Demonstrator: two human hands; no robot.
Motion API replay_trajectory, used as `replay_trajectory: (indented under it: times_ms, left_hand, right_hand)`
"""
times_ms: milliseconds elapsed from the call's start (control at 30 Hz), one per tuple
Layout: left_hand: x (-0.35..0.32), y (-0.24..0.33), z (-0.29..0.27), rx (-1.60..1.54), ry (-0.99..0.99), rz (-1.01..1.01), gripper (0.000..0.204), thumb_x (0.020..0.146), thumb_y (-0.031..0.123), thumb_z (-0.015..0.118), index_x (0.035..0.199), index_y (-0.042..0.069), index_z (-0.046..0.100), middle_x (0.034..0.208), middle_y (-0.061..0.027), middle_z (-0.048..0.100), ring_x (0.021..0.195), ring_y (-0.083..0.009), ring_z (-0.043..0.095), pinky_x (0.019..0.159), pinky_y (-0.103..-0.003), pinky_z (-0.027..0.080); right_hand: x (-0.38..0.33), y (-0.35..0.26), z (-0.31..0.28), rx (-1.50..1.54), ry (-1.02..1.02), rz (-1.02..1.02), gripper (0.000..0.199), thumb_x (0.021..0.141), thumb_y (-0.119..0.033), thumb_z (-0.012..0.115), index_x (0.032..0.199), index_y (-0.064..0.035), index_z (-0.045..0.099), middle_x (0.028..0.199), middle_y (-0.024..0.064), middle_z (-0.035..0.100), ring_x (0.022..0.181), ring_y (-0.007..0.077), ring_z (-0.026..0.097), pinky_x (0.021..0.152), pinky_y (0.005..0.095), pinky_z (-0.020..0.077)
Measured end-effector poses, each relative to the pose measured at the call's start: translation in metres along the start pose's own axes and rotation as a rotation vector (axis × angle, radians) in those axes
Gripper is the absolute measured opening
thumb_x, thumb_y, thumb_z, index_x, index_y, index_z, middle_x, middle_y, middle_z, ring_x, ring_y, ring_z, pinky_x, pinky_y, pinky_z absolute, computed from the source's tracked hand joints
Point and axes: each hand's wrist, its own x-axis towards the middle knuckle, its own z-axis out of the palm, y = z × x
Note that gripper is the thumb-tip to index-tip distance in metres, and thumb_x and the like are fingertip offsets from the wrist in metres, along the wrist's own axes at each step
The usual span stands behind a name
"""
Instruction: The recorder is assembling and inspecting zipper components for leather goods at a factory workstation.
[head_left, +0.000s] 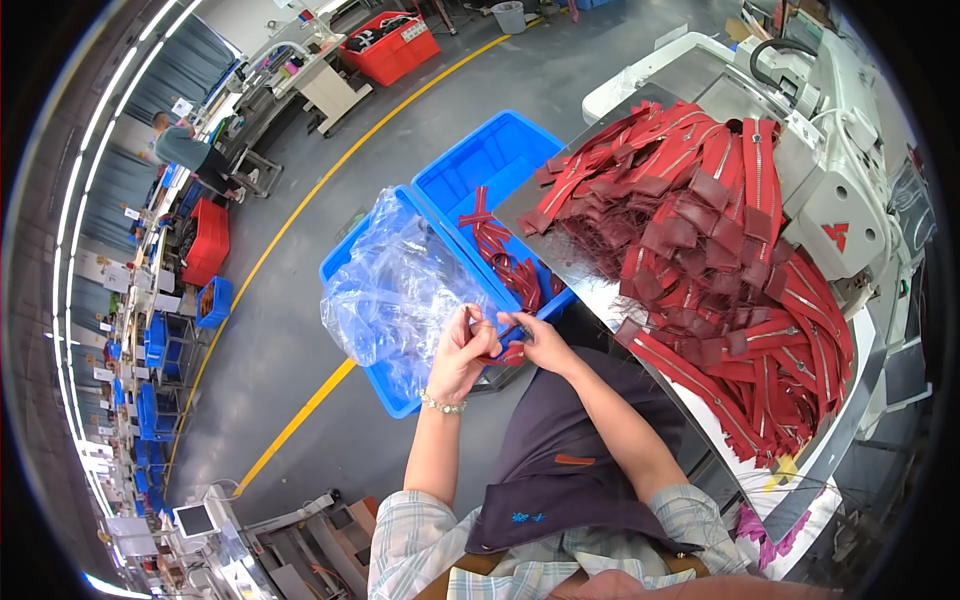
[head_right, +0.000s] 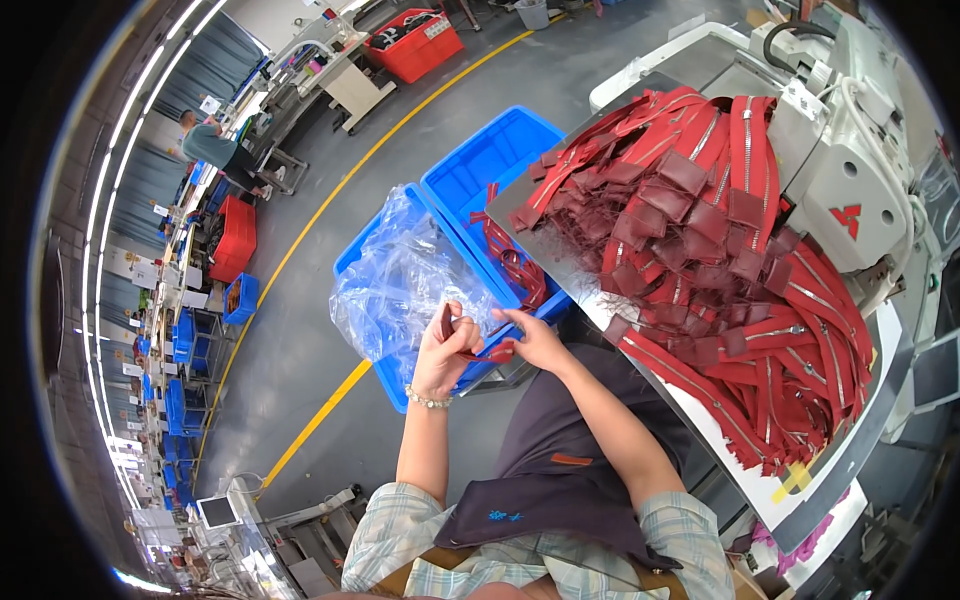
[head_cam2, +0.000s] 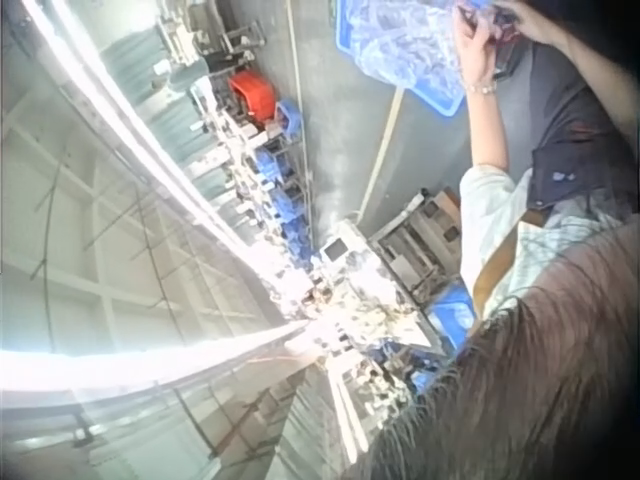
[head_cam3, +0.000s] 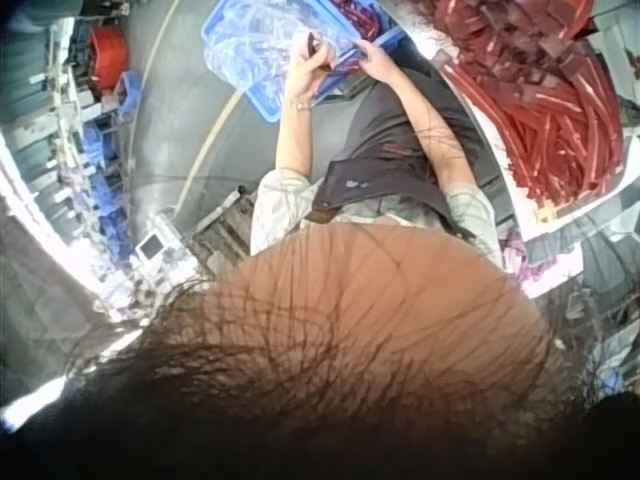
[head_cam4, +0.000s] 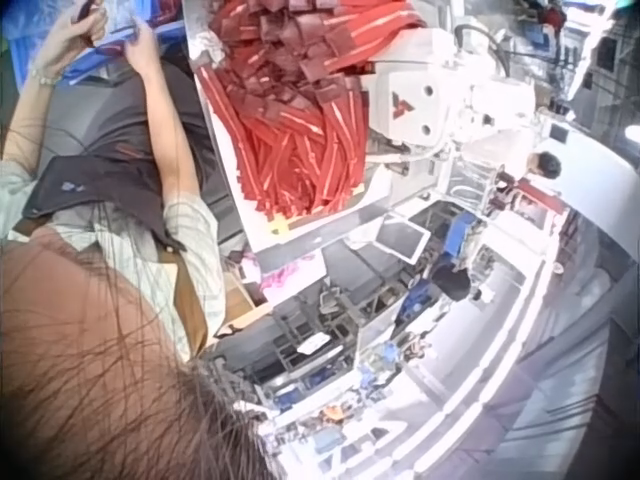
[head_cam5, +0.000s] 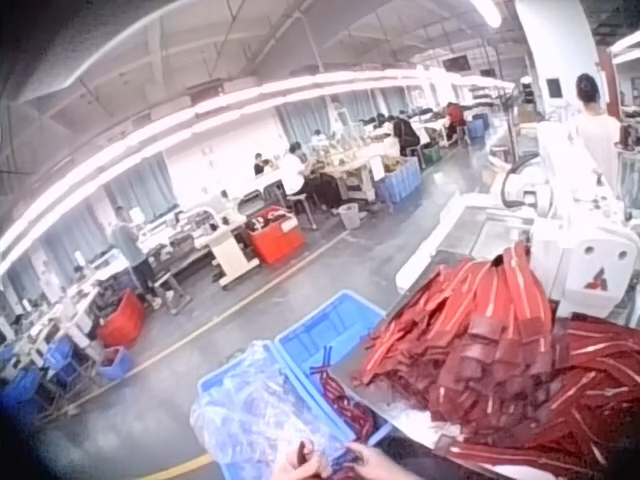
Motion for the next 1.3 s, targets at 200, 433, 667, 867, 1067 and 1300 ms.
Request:
replay_trajectory:
  times_ms: [200, 433, 667, 867, 1067, 1300]
  left_hand:
    - [-0.013, -0.003, -0.029, 0.466, 0.081, -0.002, 0.032, 0.094, 0.026, 0.042, 0.113, 0.001, 0.048, 0.078, -0.0022, 0.046, 0.068, -0.0117, 0.044, 0.076, -0.029, 0.040]
    - [-0.032, -0.022, -0.065, 0.474, 0.212, -0.190, 0.034, 0.094, 0.022, 0.039, 0.119, 0.001, 0.048, 0.093, -0.0074, 0.058, 0.071, -0.0112, 0.054, 0.070, -0.026, 0.044]
    - [-0.052, -0.052, -0.049, 0.435, -0.078, -0.470, 0.036, 0.091, 0.007, 0.041, 0.127, 0.006, 0.038, 0.071, -0.0011, 0.050, 0.055, -0.0064, 0.046, 0.052, -0.020, 0.039]
    - [-0.066, -0.092, -0.052, 0.608, -0.122, -0.657, 0.040, 0.091, 0.032, 0.047, 0.122, 0.006, 0.046, 0.063, 0.0021, 0.046, 0.051, -0.0063, 0.038, 0.049, -0.019, 0.036]
    - [-0.069, -0.110, -0.038, 0.471, -0.049, -0.667, 0.032, 0.093, 0.031, 0.044, 0.097, 0.003, 0.057, 0.054, 0.0034, 0.043, 0.045, -0.0038, 0.039, 0.041, -0.020, 0.030]
    - [-0.075, -0.117, -0.048, 0.329, -0.082, -0.587, 0.025, 0.094, 0.026, 0.042, 0.094, 0.005, 0.056, 0.058, 0.0034, 0.047, 0.050, -0.0035, 0.044, 0.047, -0.017, 0.033]
  right_hand:
    - [0.001, 0.005, -0.017, -0.089, 0.009, 0.090, 0.017, 0.076, -0.009, 0.064, 0.088, 0.0017, 0.060, 0.084, 0.0058, 0.063, 0.081, 0.0095, 0.056, 0.074, 0.0255, 0.0439]
    - [0.003, -0.016, -0.043, -0.220, 0.212, -0.137, 0.015, 0.079, -0.001, 0.056, 0.094, -0.0014, 0.058, 0.092, 0.0053, 0.059, 0.095, 0.0165, 0.055, 0.086, 0.0278, 0.0390]
    - [-0.011, 0.008, -0.043, -0.231, 0.433, -0.067, 0.017, 0.081, 0.002, 0.053, 0.098, 0.0001, 0.054, 0.088, 0.0029, 0.062, 0.091, 0.0140, 0.059, 0.084, 0.0265, 0.0418]
    - [-0.041, 0.037, -0.049, -0.426, 0.640, 0.102, 0.008, 0.076, 0.003, 0.056, 0.083, 0.0011, 0.056, 0.082, 0.0061, 0.058, 0.087, 0.0180, 0.058, 0.081, 0.0282, 0.0425]
    - [-0.057, 0.034, -0.048, -0.548, 0.638, 0.064, 0.013, 0.073, -0.001, 0.061, 0.085, -0.0015, 0.056, 0.080, 0.0068, 0.059, 0.085, 0.0221, 0.058, 0.074, 0.0306, 0.0442]
    - [-0.091, 0.005, -0.031, 0.001, 0.390, 0.511, 0.028, 0.092, -0.032, 0.045, 0.092, -0.0048, 0.051, 0.053, -0.0001, 0.046, 0.046, 0.0070, 0.043, 0.044, 0.0222, 0.0343]
